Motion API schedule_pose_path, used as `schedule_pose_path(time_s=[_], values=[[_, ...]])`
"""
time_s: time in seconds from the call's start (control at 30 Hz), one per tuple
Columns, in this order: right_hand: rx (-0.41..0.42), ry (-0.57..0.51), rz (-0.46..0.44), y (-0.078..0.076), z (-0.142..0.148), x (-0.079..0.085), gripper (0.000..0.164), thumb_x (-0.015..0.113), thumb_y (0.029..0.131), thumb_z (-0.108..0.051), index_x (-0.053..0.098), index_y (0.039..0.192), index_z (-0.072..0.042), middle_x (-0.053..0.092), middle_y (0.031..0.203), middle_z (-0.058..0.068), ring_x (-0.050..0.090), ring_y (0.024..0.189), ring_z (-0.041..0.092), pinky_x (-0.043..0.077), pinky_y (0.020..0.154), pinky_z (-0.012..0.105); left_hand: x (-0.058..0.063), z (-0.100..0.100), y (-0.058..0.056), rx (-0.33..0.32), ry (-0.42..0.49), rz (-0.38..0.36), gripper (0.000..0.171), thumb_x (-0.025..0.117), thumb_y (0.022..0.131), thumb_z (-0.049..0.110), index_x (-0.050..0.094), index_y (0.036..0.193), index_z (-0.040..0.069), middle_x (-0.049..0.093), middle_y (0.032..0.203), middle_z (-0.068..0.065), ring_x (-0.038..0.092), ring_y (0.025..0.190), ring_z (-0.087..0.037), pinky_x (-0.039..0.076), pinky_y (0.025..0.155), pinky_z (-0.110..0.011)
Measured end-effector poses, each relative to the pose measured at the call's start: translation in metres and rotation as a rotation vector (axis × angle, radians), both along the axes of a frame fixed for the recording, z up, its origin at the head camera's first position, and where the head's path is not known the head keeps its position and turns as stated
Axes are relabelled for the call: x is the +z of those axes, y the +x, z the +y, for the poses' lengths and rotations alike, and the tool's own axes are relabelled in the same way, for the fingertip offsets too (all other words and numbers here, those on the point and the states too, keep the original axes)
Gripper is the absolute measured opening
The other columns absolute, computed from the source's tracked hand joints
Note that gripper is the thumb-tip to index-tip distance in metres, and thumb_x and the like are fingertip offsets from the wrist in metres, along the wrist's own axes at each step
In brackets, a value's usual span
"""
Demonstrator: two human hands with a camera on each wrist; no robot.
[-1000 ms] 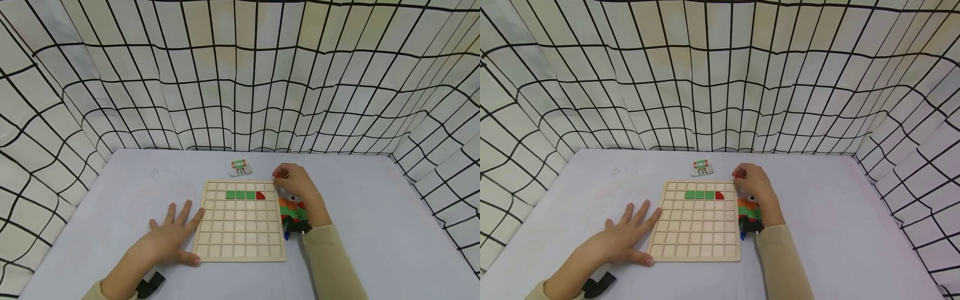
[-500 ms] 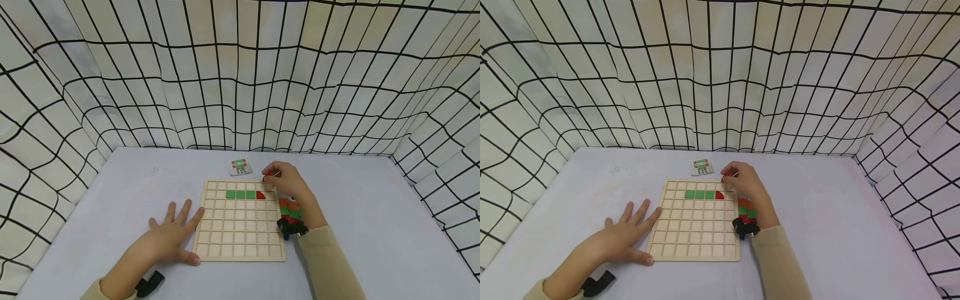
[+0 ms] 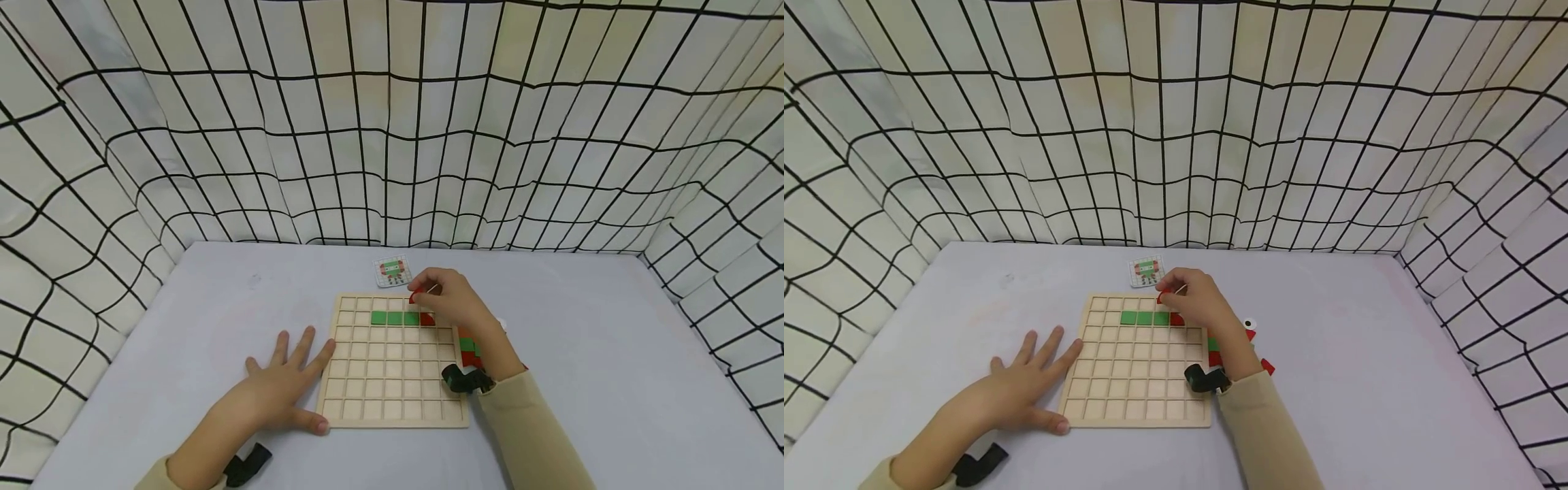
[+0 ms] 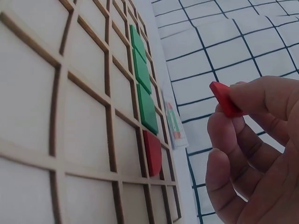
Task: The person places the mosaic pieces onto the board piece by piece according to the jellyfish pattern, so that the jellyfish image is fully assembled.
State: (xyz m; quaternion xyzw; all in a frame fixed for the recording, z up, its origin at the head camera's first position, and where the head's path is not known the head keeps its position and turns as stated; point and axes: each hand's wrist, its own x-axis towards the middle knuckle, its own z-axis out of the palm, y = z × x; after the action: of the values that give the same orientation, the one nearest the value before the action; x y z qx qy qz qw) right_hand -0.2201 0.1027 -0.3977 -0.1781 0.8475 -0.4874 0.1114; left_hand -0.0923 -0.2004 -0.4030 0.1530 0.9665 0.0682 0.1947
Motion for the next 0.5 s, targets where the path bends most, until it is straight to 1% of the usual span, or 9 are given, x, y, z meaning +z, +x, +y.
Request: schedule_pose_path(time_s=[0.1,0.27,0.37,0.5], values=[[0.007,0.011,0.0,0.001,-0.003,0.001,0.019,0.063,0.093,-0.014,0.07,0.11,-0.008,0.067,0.098,0.002,0.064,0.083,0.021,0.053,0.072,0.034,-0.001,0.002,-0.002,-0.004,-0.003,-0.001,0.129,0.074,0.059,0.078,0.021,0.16,0.019,0.005,0.165,-0.026,0.004,0.142,-0.065,0.014,0.083,-0.092],[0.042,0.043,0.016,0.002,-0.015,0.002,0.018,0.065,0.092,-0.016,0.071,0.109,-0.009,0.067,0.098,-0.001,0.064,0.084,0.019,0.052,0.072,0.033,-0.001,0.0,-0.001,-0.001,0.003,-0.006,0.129,0.073,0.059,0.078,0.021,0.161,0.02,0.005,0.165,-0.026,0.003,0.143,-0.064,0.013,0.084,-0.092],[0.078,0.055,0.031,0.0,-0.021,0.004,0.018,0.066,0.093,-0.016,0.071,0.108,-0.009,0.067,0.099,-0.002,0.065,0.086,0.019,0.053,0.074,0.034,-0.001,0.001,-0.001,-0.002,0.005,-0.008,0.129,0.073,0.059,0.078,0.021,0.161,0.02,0.005,0.165,-0.026,0.003,0.143,-0.064,0.013,0.084,-0.092],[0.132,0.089,0.059,-0.005,-0.033,0.006,0.017,0.067,0.092,-0.015,0.071,0.108,-0.009,0.067,0.098,-0.003,0.063,0.087,0.019,0.052,0.076,0.033,0.0,0.001,-0.001,-0.002,0.003,-0.012,0.129,0.074,0.059,0.078,0.02,0.161,0.019,0.005,0.165,-0.026,0.003,0.143,-0.064,0.013,0.084,-0.092]])
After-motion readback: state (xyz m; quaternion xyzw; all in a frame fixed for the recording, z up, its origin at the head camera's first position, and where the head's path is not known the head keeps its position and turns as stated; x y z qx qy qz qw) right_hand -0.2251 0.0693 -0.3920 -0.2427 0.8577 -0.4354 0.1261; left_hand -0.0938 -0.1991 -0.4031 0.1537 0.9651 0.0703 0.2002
